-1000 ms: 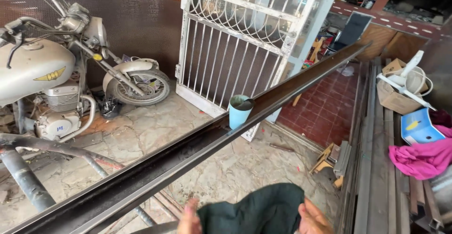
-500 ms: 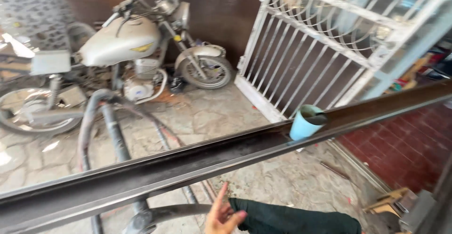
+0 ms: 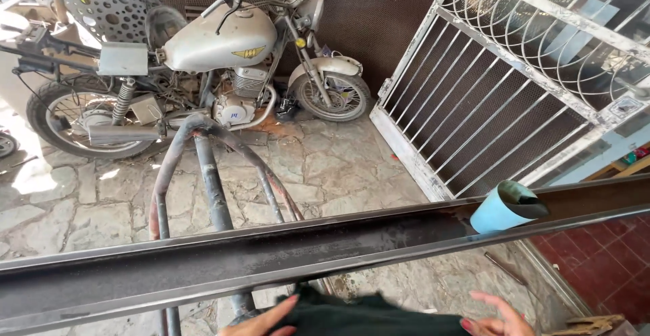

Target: Cleaning a long metal beam using a wet cloth and a bucket of water

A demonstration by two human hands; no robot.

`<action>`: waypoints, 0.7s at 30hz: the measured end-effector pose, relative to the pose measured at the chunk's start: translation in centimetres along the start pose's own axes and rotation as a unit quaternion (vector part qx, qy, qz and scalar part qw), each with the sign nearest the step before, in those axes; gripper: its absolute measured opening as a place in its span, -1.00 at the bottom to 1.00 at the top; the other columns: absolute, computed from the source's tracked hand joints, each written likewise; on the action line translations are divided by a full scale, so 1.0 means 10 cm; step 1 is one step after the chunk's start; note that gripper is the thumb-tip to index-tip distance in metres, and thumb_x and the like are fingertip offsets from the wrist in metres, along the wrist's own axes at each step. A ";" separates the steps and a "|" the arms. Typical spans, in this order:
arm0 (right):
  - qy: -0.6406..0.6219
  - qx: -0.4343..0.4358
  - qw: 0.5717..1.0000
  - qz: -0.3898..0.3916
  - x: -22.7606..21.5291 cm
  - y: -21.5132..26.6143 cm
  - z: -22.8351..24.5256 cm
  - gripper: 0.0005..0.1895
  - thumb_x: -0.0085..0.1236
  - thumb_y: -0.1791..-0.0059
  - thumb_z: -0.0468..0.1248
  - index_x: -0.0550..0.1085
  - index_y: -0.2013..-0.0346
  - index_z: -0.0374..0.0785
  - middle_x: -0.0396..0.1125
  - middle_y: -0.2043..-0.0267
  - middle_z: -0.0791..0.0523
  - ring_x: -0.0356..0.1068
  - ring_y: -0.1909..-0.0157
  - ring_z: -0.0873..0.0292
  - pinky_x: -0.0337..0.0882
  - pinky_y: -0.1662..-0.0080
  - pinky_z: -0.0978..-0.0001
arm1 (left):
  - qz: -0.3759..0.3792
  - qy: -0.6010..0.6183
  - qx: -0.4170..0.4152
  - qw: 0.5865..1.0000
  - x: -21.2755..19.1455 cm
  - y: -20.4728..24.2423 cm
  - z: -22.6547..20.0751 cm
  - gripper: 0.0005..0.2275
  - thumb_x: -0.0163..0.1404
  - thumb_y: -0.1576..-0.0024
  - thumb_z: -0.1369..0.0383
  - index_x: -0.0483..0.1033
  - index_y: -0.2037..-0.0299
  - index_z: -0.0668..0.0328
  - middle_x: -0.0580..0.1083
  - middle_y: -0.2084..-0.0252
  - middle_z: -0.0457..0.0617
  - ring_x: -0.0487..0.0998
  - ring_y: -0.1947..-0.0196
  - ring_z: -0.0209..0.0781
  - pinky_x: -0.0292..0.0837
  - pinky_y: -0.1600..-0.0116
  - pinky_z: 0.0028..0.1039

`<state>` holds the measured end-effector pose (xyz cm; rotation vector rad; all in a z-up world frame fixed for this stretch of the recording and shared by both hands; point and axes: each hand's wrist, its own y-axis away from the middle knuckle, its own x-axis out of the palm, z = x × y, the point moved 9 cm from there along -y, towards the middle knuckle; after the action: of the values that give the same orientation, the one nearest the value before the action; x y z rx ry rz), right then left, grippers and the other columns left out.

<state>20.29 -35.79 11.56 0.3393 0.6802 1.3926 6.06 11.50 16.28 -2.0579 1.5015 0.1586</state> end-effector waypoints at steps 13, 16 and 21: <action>0.110 -0.253 0.941 0.198 3.02 -0.31 2.06 -0.35 0.37 0.19 0.00 0.47 -0.13 -0.19 0.31 0.41 0.15 0.19 0.51 0.32 0.21 0.44 0.55 | -0.112 -0.188 -0.314 0.924 -1.72 -1.44 1.69 -0.60 0.18 -0.13 0.06 0.61 -0.20 -0.24 0.64 0.22 0.06 0.61 0.10 -0.11 0.44 -0.12 -0.32; 0.102 -0.276 0.933 0.205 3.18 -0.40 2.05 -0.43 0.38 0.14 -0.02 0.50 -0.06 -0.24 0.16 0.72 0.31 -0.03 0.69 0.41 -0.02 0.52 0.55 | -0.064 -0.291 -0.340 0.892 -1.74 -1.41 2.00 -0.54 0.15 -0.08 -0.15 0.63 -0.18 -0.39 0.71 0.17 -0.12 0.67 0.03 -0.13 0.49 -0.07 -0.25; 0.090 -0.301 0.926 0.211 3.26 -0.55 2.04 -0.49 0.36 0.08 -0.16 0.47 -0.09 -0.32 0.53 0.45 0.04 0.09 0.70 0.42 0.09 0.55 0.58 | -0.046 -0.332 -0.333 0.882 -1.76 -1.42 2.16 -0.56 0.16 -0.07 -0.19 0.68 -0.10 -0.40 0.73 0.20 -0.32 0.69 0.05 -0.40 0.54 0.00 -0.44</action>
<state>38.20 -1.64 16.14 -0.1476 0.2996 1.9837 17.61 40.14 11.21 -2.2018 0.9699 1.3563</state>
